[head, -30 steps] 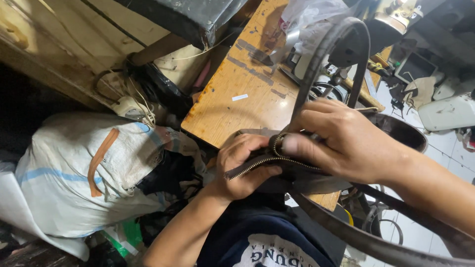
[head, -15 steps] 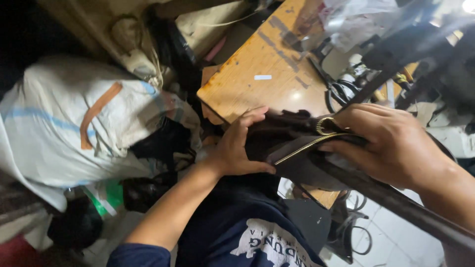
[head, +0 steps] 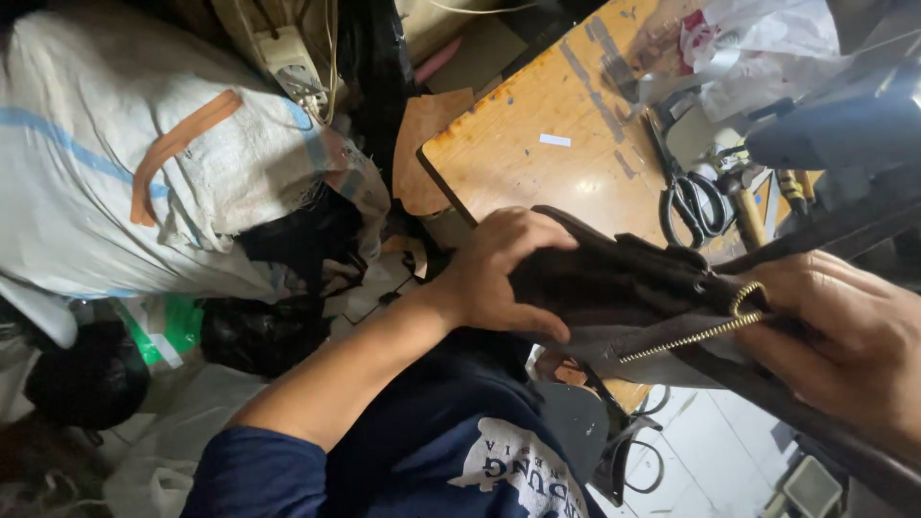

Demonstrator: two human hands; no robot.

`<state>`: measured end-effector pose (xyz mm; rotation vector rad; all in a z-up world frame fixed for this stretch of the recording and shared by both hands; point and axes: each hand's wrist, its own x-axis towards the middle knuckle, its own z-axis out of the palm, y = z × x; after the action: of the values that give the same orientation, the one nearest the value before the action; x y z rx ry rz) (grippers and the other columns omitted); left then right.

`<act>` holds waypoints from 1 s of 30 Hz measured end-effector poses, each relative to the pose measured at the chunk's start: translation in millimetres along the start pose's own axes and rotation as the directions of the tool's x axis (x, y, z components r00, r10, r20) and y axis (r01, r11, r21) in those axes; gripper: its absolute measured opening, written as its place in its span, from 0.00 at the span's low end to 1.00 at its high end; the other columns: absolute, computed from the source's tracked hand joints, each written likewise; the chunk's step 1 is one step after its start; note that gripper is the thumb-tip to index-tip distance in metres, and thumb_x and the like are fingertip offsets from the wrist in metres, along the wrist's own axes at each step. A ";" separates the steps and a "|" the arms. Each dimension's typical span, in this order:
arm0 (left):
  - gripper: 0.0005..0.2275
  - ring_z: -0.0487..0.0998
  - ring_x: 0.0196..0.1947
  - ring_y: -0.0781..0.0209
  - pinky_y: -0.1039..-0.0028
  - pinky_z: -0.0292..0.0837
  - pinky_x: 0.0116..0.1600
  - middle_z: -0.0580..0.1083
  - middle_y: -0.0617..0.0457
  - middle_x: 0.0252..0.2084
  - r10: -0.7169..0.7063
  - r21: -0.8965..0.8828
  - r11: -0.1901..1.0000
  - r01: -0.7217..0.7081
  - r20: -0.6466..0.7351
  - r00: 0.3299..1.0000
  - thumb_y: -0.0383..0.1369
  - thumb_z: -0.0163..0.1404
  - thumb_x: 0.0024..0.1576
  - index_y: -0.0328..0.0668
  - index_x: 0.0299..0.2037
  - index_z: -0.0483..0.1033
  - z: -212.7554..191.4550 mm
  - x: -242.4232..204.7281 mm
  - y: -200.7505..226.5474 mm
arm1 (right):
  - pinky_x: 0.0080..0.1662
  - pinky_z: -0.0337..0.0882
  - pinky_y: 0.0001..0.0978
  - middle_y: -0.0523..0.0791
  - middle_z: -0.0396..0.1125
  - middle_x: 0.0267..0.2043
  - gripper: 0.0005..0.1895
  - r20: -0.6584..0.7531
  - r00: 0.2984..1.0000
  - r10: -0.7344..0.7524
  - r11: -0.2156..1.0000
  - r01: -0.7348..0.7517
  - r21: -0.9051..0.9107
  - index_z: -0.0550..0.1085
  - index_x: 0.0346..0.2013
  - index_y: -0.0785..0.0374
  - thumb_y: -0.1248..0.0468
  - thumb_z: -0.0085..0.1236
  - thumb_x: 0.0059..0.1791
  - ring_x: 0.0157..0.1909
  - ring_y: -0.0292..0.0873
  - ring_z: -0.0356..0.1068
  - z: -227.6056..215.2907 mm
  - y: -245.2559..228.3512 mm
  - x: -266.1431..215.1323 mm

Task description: Assembling and inspecting a leather handbag, trimming excess threads with scissors

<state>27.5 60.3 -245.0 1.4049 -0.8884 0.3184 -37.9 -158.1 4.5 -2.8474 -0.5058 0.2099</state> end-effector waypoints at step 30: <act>0.05 0.78 0.34 0.55 0.65 0.73 0.45 0.78 0.51 0.42 0.181 0.083 0.982 -0.167 -0.211 0.961 0.28 0.57 0.64 0.38 0.48 0.78 23.8 15.3 25.9 | 0.49 0.74 0.45 0.51 0.70 0.57 0.23 0.125 0.969 -0.215 0.944 0.238 -0.227 0.74 0.53 0.52 0.51 0.62 0.45 0.49 0.51 0.75 7.8 7.1 20.0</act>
<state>11.8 38.3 -217.8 1.3237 -0.8273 0.6285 -18.5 -155.9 -6.7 -2.9863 -0.9334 0.2639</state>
